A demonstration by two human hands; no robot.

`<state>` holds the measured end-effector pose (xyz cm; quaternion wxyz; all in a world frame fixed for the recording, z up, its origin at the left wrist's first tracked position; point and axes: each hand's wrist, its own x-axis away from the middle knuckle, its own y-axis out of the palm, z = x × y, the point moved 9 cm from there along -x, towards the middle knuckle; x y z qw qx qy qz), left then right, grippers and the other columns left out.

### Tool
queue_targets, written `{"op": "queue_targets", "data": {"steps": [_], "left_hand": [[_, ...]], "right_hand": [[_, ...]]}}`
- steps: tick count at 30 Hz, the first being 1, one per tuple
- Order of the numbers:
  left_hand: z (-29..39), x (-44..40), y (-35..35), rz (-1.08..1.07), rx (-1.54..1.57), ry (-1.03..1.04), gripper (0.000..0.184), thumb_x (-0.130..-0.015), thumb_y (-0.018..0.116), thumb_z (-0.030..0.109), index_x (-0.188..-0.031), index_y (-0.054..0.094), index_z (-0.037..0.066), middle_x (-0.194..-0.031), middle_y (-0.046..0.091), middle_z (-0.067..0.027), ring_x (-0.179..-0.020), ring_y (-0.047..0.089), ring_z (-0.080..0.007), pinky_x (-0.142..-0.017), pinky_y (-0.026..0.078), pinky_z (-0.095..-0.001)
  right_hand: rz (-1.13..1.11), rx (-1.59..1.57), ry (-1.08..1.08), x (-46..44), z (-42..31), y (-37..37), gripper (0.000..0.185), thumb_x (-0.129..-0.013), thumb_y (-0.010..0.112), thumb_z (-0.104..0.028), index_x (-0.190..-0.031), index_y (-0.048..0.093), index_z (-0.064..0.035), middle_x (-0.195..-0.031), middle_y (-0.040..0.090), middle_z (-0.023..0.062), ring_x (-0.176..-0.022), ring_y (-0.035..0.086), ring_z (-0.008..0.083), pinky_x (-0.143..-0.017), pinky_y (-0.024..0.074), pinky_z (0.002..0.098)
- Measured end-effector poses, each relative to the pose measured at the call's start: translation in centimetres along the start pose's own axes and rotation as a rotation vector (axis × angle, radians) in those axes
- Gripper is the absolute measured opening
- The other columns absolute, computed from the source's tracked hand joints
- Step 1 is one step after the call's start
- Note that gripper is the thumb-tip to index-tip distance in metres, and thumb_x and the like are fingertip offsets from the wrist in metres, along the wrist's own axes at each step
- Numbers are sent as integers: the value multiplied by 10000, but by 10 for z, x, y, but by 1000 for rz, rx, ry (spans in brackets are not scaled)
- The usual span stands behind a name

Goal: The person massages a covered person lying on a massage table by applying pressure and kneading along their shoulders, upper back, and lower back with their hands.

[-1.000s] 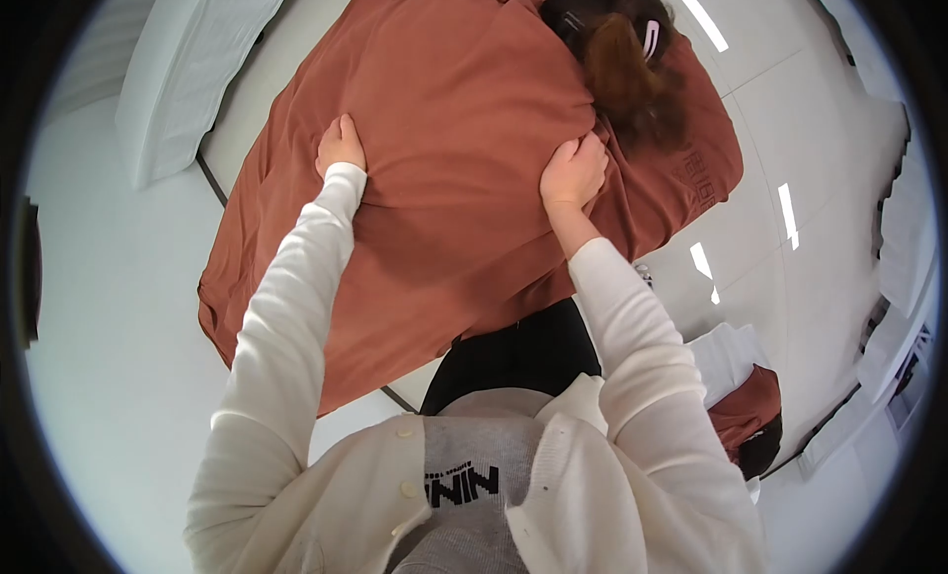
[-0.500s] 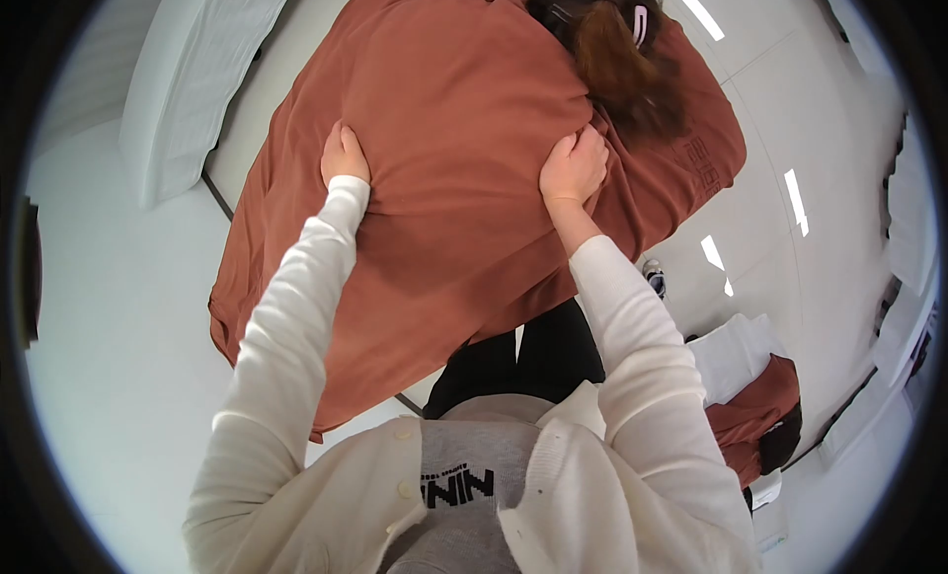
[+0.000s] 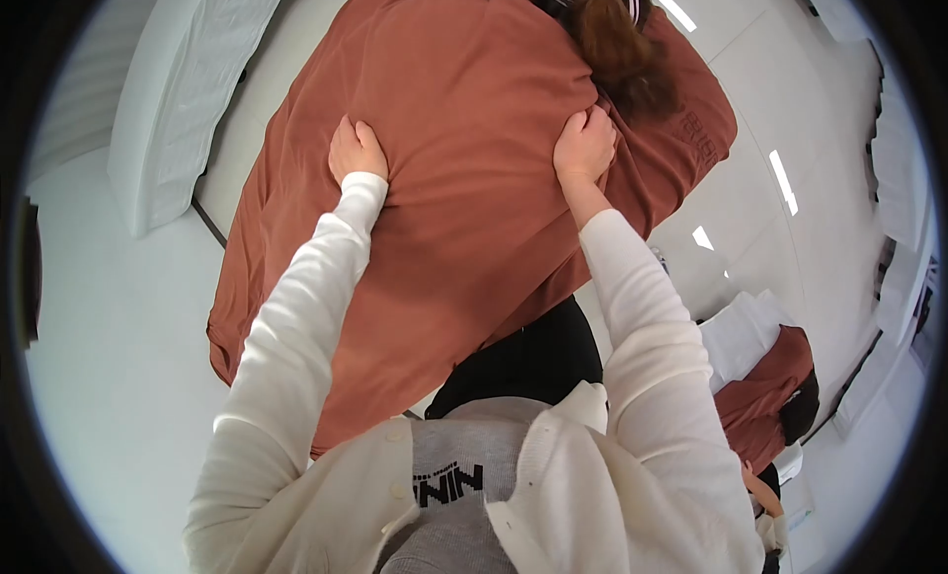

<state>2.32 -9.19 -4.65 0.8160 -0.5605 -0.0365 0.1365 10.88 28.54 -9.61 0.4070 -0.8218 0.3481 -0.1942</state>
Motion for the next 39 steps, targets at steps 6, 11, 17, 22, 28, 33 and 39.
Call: {"op": "queue_targets", "data": {"steps": [6,11,17,22,28,33,39], "left_hand": [[-5,-16,12,-54,67,-21,477,-934,444,337,-1251,574,5,-1247,610,-162,-1198,520,-336,-1035,369,-449],[-10,-16,13,-58,108,-1,479,-923,459,337,-1250,571,6,-1233,607,-158,-1193,514,-337,-1042,358,-457],[-5,-24,8,-62,97,-7,512,-933,436,372,-1278,559,14,-1264,590,-156,-1206,504,-342,-1031,374,-454],[-8,-28,16,-135,153,-47,484,-910,475,344,-1265,554,24,-1267,576,-153,-1223,482,-336,-1046,342,-472],[-7,-23,10,-71,176,26,471,-904,485,334,-1252,554,24,-1259,576,-157,-1221,480,-340,-1044,342,-477],[-3,-25,5,-54,154,-8,460,-905,487,327,-1239,559,19,-1249,581,-158,-1208,488,-342,-1037,350,-477],[-11,-32,13,-78,156,3,449,-914,478,317,-1233,560,12,-1238,585,-163,-1186,501,-343,-1026,364,-475]], "right_hand": [[166,54,14,25,-35,-2,401,-907,456,-269,-1178,576,1,-1181,611,208,-1114,527,399,-975,390,498],[130,-52,-1,20,-29,-8,416,-890,461,-275,-1184,583,-8,-1198,610,207,-1140,528,404,-977,384,509],[-74,36,178,-4,-38,-2,460,-907,398,-318,-1157,606,6,-1206,610,223,-1090,569,429,-921,438,530],[-67,241,242,-7,-53,4,453,-923,380,-305,-1154,593,21,-1191,611,224,-1117,546,426,-943,429,524],[115,-33,-70,20,-26,-6,371,-907,414,-255,-1121,584,-4,-1164,611,195,-1100,535,403,-924,415,522],[-173,-5,199,-7,-40,2,399,-915,392,-260,-1166,589,-21,-1182,613,194,-1117,541,395,-916,429,519],[3,269,100,7,-68,0,340,-921,419,-252,-1078,595,-7,-1118,616,190,-1059,553,381,-917,427,511]]}}
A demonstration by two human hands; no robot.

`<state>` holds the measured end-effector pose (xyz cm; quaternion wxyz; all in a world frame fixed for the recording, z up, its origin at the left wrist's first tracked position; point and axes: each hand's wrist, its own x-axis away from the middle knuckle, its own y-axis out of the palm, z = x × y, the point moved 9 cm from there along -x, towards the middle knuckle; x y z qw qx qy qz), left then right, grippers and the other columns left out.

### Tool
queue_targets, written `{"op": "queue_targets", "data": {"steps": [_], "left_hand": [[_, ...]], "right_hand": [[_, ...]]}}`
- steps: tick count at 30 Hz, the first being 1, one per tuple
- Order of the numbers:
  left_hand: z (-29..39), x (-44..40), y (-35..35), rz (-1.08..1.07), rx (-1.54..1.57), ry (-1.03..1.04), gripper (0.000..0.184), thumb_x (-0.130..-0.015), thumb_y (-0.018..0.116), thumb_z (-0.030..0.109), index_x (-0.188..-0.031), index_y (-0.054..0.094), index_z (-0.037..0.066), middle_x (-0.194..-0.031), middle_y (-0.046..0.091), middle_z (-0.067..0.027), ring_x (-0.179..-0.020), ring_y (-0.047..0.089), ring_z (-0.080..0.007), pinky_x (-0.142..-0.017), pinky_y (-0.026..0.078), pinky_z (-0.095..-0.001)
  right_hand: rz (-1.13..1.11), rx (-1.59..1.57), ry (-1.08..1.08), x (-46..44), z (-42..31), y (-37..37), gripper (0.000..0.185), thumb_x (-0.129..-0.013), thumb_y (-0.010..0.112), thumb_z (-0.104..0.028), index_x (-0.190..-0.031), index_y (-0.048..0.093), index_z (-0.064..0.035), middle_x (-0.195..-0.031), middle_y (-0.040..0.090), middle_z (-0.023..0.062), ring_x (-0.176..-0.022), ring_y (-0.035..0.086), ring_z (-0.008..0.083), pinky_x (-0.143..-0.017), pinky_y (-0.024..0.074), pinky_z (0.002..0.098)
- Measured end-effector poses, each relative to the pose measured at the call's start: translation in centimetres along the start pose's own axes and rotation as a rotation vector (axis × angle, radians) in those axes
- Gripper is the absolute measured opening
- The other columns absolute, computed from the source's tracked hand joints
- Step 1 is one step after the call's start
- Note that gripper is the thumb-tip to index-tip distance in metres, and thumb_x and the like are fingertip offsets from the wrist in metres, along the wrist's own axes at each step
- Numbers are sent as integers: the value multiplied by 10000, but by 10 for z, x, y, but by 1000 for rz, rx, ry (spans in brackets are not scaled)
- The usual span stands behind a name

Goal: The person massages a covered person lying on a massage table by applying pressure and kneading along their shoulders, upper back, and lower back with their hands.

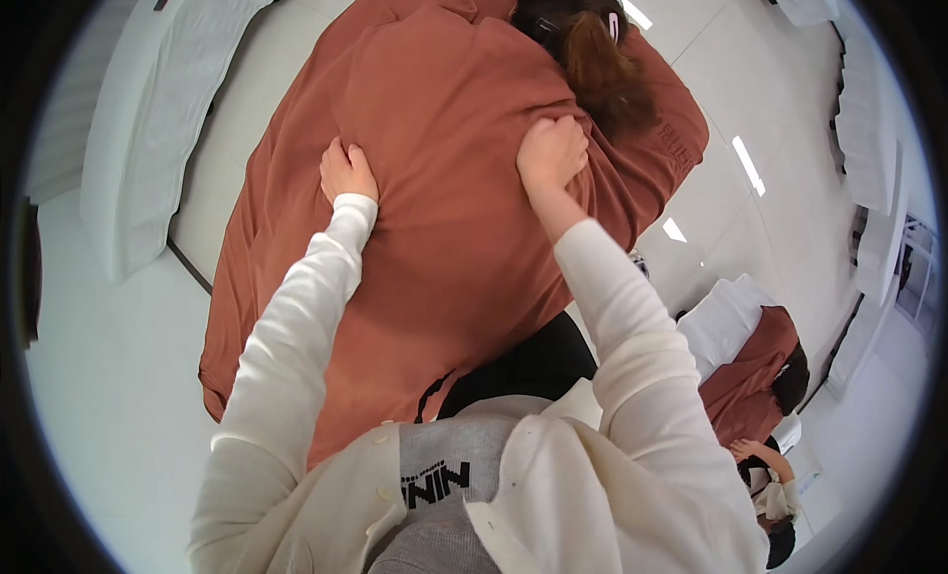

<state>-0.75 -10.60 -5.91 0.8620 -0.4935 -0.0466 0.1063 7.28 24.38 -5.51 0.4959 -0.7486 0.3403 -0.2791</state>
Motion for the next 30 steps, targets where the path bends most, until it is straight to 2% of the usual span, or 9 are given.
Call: {"op": "queue_targets", "data": {"steps": [5,7,16,18,21,25,26,27,30], "left_hand": [[8,10,-6,1,-8,4,461,-921,470,320,-1249,555,7,-1244,583,-160,-1192,500,-340,-1030,366,-465],[7,11,-6,-2,-22,-13,466,-923,468,325,-1253,554,8,-1247,583,-161,-1192,501,-339,-1032,365,-465],[-3,1,-3,-74,-15,-39,506,-930,475,370,-1277,555,9,-1305,569,-172,-1245,484,-336,-1062,352,-434],[-18,4,0,-204,64,19,533,-924,521,377,-1314,531,14,-1373,523,-194,-1303,449,-328,-1096,325,-431],[-5,42,-37,-253,-124,199,565,-916,552,369,-1351,492,13,-1409,485,-198,-1322,431,-324,-1111,302,-454],[-14,88,-40,-139,-115,304,640,-920,559,362,-1441,375,39,-1496,377,-174,-1396,337,-318,-1135,248,-491],[-11,91,-42,-107,-160,300,643,-923,556,359,-1449,362,44,-1506,363,-168,-1405,320,-315,-1139,240,-494],[-5,91,-41,-74,-202,295,646,-926,552,355,-1457,349,49,-1517,348,-161,-1414,304,-312,-1142,231,-497],[-1,82,-35,-89,-136,154,589,-956,492,348,-1456,360,68,-1523,351,-121,-1412,309,-279,-1151,192,-491]], "right_hand": [[154,-295,-230,-1,36,1,253,-920,429,-244,-963,572,-40,-1060,615,182,-994,553,401,-848,429,524],[-104,-223,-156,-22,37,20,262,-916,421,-253,-955,567,-39,-1064,618,180,-987,565,395,-842,445,525],[-134,-254,-109,-27,46,16,353,-907,425,-280,-1041,603,-5,-1160,617,195,-1101,564,383,-932,445,473],[-254,-597,-256,-34,59,15,346,-903,469,-266,-1040,638,3,-1159,643,208,-1128,582,362,-951,450,427],[-333,-322,12,-46,104,-1,338,-890,519,-242,-1032,663,29,-1023,677,242,-1066,626,362,-926,464,417],[-70,-645,-312,-25,21,-39,351,-915,471,-266,-990,660,19,-1033,672,244,-1026,617,395,-908,466,453],[-229,-270,-364,-35,22,29,430,-941,432,-335,-1037,651,22,-1096,659,241,-1062,594,412,-945,442,479],[-165,-240,-135,-22,7,6,524,-963,370,-395,-1065,633,46,-1159,635,244,-1107,574,417,-993,406,499],[-393,-189,66,-47,7,36,632,-973,263,-428,-1167,607,64,-1262,578,278,-1213,523,422,-1046,371,489]]}}
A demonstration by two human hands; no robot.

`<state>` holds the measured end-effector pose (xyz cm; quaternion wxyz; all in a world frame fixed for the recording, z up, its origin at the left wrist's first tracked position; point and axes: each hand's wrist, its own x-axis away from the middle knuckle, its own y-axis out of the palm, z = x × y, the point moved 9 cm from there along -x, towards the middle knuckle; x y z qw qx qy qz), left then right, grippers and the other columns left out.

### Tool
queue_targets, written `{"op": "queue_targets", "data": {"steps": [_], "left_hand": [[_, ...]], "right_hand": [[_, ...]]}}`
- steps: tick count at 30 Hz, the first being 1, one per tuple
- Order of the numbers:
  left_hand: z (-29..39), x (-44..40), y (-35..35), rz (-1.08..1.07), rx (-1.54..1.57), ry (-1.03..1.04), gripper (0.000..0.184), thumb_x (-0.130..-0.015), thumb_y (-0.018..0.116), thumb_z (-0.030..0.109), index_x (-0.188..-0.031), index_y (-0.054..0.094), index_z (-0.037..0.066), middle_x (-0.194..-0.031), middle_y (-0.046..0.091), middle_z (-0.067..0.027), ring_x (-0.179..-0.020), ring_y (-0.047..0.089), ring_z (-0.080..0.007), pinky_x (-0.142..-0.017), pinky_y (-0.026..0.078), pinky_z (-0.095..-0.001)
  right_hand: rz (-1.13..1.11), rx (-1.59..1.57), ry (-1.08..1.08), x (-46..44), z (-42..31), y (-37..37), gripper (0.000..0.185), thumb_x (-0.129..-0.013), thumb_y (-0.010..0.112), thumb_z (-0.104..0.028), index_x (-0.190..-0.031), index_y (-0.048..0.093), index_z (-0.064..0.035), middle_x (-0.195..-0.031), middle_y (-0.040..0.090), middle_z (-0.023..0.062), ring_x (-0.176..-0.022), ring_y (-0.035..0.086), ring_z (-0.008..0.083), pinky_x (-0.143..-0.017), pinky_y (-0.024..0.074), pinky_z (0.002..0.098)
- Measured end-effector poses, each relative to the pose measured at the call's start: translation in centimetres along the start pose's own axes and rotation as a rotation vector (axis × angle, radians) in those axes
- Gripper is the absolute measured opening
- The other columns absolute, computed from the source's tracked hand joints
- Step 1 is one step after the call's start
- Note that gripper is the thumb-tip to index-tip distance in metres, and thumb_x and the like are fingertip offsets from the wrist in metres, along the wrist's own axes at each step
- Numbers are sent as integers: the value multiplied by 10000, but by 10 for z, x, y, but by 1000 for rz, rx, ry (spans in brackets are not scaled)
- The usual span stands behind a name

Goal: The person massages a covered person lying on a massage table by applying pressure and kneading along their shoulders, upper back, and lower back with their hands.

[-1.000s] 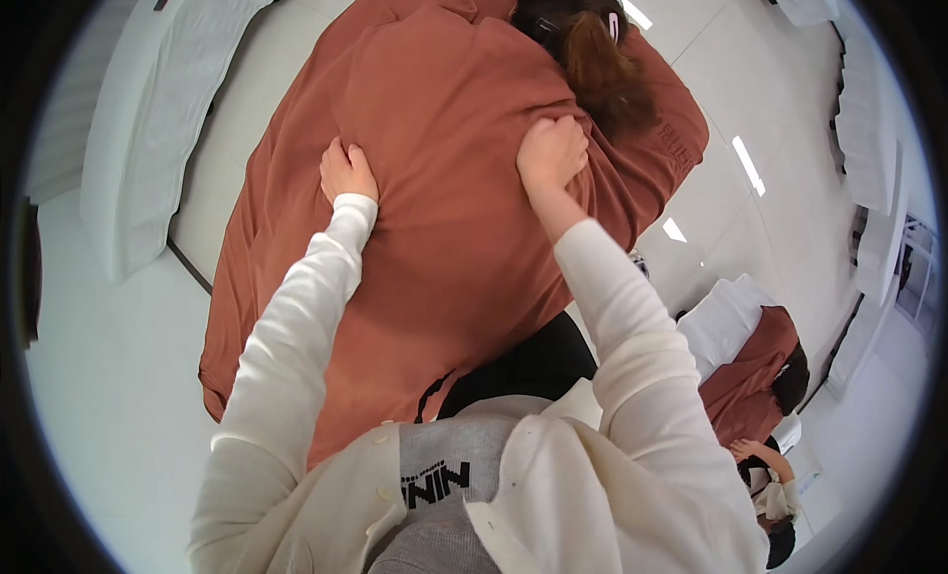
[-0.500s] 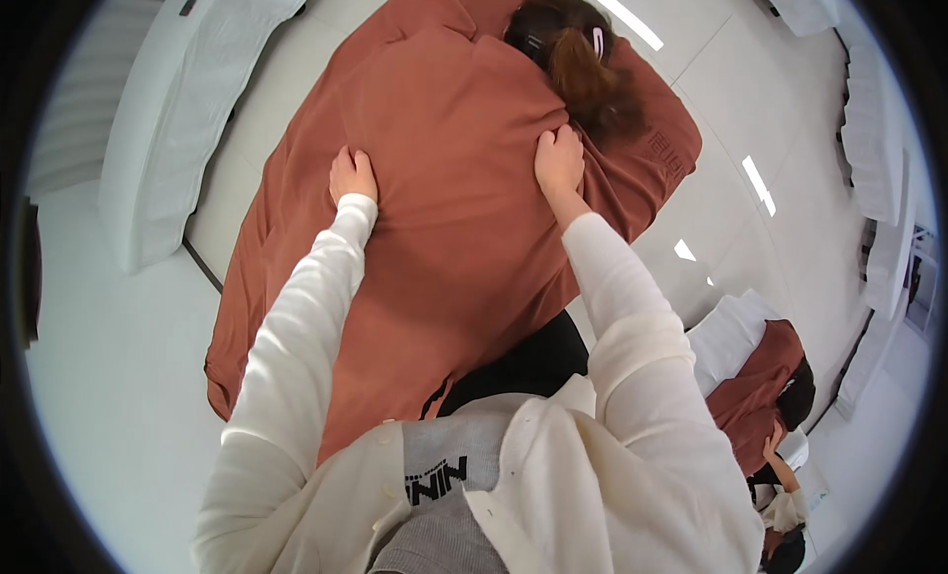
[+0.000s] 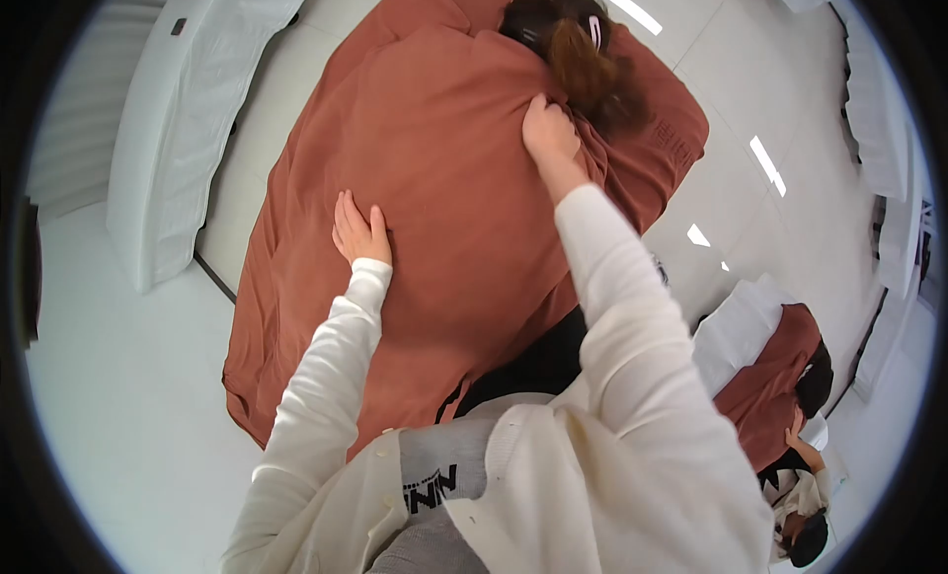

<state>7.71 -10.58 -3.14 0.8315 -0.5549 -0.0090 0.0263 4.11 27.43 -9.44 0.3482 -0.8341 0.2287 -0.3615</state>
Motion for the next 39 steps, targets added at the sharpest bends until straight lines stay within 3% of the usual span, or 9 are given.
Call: {"op": "queue_targets", "data": {"steps": [4,9,12,16,19,23,29,34,39], "left_hand": [[-24,-18,5,-52,188,-315,503,-995,390,347,-1424,417,84,-1477,428,-93,-1382,360,-234,-1139,188,-474],[-19,-20,5,91,-64,-255,467,-999,369,335,-1383,459,85,-1413,502,-84,-1343,410,-229,-1109,228,-469],[-18,-18,3,92,-61,-234,458,-998,364,315,-1380,458,81,-1415,499,-87,-1340,413,-235,-1111,228,-467],[-12,-17,6,103,-50,-230,455,-996,358,298,-1375,455,67,-1409,501,-93,-1333,416,-239,-1111,230,-470],[-9,-17,6,105,-44,-243,452,-992,364,289,-1368,459,57,-1384,515,-101,-1313,431,-251,-1106,236,-474],[-14,-24,12,89,-173,-133,446,-980,383,269,-1348,474,33,-1309,555,-140,-1238,486,-289,-1087,262,-486],[-10,-34,21,-39,-240,90,462,-953,424,245,-1318,467,-34,-1285,552,-206,-1197,502,-347,-1083,307,-499],[-11,-31,19,44,-6,43,488,-949,429,235,-1345,441,-50,-1340,519,-225,-1234,482,-366,-1089,309,-473],[-14,-33,17,28,-13,40,496,-945,434,231,-1352,435,-52,-1340,520,-227,-1233,485,-368,-1091,311,-471]], "right_hand": [[-105,2,79,-26,14,4,669,-972,213,-417,-1215,583,85,-1245,579,300,-1224,520,429,-1050,374,473],[74,51,-44,28,-6,-11,552,-978,292,-389,-1109,623,32,-1148,628,287,-1119,575,436,-959,433,506],[213,-17,-374,34,-6,-13,448,-978,376,-379,-1027,586,13,-1067,647,263,-1019,587,461,-886,455,524],[6,-36,-355,-18,18,12,496,-980,349,-408,-1067,584,20,-1073,636,289,-1048,573,463,-903,447,513],[-105,251,-270,-13,-7,12,544,-973,255,-362,-1228,576,-3,-1258,589,253,-1111,577,451,-980,425,522],[-47,127,127,5,-22,5,501,-959,307,-332,-1219,583,-6,-1260,604,193,-1175,565,380,-995,430,492],[237,-74,-410,30,-1,-17,484,-948,346,-374,-1039,627,9,-1028,655,233,-1009,600,413,-884,469,513],[-26,96,-109,-24,0,1,548,-931,294,-367,-1083,646,24,-1138,631,281,-1080,583,457,-932,449,514],[16,106,-25,-1,4,2,514,-932,320,-357,-1058,650,16,-1126,639,267,-1059,591,453,-928,451,499]]}}
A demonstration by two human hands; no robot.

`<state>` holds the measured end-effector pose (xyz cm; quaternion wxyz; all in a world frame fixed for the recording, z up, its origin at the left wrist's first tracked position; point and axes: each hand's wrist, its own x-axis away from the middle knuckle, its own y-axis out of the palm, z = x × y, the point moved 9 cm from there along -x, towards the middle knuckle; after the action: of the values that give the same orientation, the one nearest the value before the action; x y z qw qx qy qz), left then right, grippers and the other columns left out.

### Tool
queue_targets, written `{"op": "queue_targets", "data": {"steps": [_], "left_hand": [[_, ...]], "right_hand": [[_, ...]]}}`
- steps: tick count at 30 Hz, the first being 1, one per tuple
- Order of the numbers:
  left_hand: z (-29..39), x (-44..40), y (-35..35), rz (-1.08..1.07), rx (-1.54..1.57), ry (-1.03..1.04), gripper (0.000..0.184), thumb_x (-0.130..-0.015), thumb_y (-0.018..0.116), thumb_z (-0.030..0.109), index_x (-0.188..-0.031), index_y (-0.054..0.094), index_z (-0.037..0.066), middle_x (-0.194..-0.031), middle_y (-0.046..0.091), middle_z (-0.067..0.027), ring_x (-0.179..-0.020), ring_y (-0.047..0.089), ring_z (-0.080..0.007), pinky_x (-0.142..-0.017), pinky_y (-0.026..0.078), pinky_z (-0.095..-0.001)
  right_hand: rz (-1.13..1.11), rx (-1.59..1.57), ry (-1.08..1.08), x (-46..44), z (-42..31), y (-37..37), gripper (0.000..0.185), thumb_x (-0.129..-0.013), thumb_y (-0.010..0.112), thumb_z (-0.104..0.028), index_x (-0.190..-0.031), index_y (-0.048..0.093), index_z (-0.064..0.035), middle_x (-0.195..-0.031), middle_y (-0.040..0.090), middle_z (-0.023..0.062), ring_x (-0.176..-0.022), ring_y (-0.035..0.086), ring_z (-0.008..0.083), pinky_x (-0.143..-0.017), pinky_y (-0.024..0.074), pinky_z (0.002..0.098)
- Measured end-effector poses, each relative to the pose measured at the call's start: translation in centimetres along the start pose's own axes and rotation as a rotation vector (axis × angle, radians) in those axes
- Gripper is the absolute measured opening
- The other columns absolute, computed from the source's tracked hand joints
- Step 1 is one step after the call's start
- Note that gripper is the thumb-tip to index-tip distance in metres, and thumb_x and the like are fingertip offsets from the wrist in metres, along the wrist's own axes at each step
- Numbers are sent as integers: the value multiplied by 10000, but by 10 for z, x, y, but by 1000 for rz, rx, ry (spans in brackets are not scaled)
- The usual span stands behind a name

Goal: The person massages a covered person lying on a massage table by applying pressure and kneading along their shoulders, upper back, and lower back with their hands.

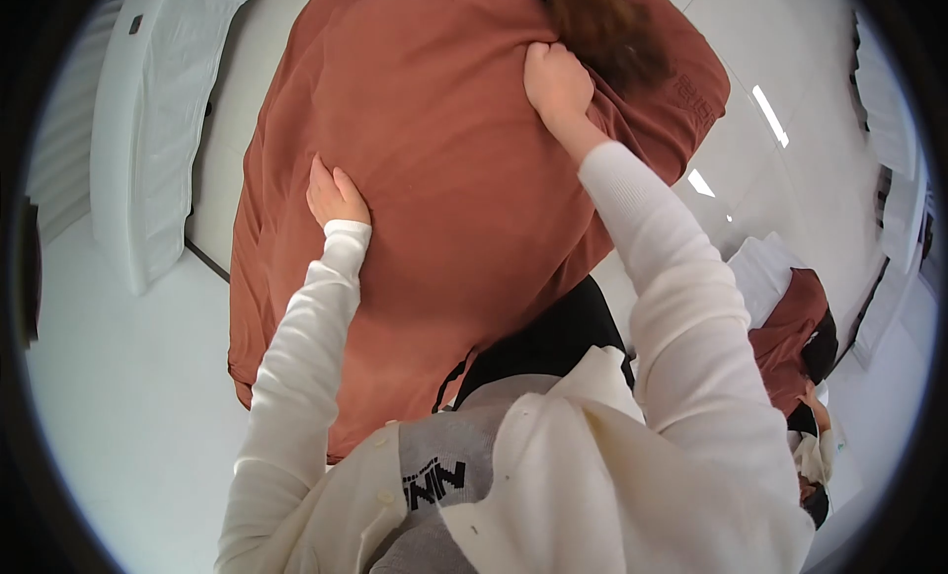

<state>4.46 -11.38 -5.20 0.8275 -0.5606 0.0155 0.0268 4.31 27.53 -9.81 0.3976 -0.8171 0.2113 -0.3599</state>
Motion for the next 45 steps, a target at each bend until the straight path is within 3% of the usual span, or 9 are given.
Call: {"op": "queue_targets", "data": {"steps": [2,6,13,20,25,30,34,41,45], "left_hand": [[3,-4,-4,14,-2,10,497,-942,437,228,-1352,435,-53,-1339,520,-227,-1234,485,-367,-1091,312,-472],[8,3,-7,30,-14,37,495,-932,450,222,-1345,442,-50,-1335,523,-228,-1235,487,-360,-1086,318,-473],[4,-6,-10,82,-6,-10,477,-933,462,231,-1325,462,-41,-1327,533,-212,-1230,494,-342,-1075,329,-466],[-1,-4,-5,24,68,-76,481,-940,469,256,-1330,471,-25,-1341,535,-193,-1240,489,-328,-1086,319,-444],[-3,-8,-4,16,139,-156,484,-964,451,295,-1343,474,-4,-1356,533,-183,-1240,489,-337,-1088,319,-434],[-1,-10,-9,43,25,-111,473,-982,428,305,-1336,485,-4,-1323,559,-187,-1218,506,-351,-1075,330,-439],[-5,-4,-4,16,2,-107,474,-984,426,304,-1330,488,-14,-1322,557,-192,-1213,510,-351,-1066,338,-444],[3,-1,-9,89,10,-75,459,-981,428,293,-1309,507,-20,-1298,573,-196,-1192,525,-357,-1039,360,-444],[-6,-6,-8,61,6,-112,456,-982,425,292,-1300,516,-23,-1295,579,-193,-1197,526,-354,-1034,364,-445]], "right_hand": [[279,-89,-426,37,-6,-18,436,-936,367,-335,-973,630,10,-1063,648,257,-995,595,460,-873,452,516],[419,-205,-568,48,5,-31,380,-936,402,-314,-908,594,13,-975,648,261,-931,594,469,-828,444,536],[75,-1,-22,-16,-11,-9,452,-906,367,-307,-1018,655,22,-1043,660,276,-1042,608,440,-929,457,506],[274,-154,-305,38,10,-19,419,-932,369,-329,-944,619,7,-1094,633,242,-1040,573,431,-875,442,528],[111,-4,-312,-14,1,-7,448,-939,327,-333,-966,628,-3,-1081,640,262,-1020,578,453,-884,451,528],[143,1,66,-10,-7,-1,432,-913,376,-325,-1014,652,-9,-1113,663,222,-1031,618,416,-904,471,513],[490,-32,-308,62,-13,-23,341,-908,426,-280,-927,615,3,-978,659,199,-936,612,418,-824,468,545],[86,-25,-82,-6,0,-12,463,-929,344,-326,-1050,650,-1,-1101,653,266,-1045,618,420,-914,478,490],[148,31,-35,-2,-19,-8,410,-923,378,-300,-998,639,7,-1062,673,221,-988,640,419,-869,500,502]]}}
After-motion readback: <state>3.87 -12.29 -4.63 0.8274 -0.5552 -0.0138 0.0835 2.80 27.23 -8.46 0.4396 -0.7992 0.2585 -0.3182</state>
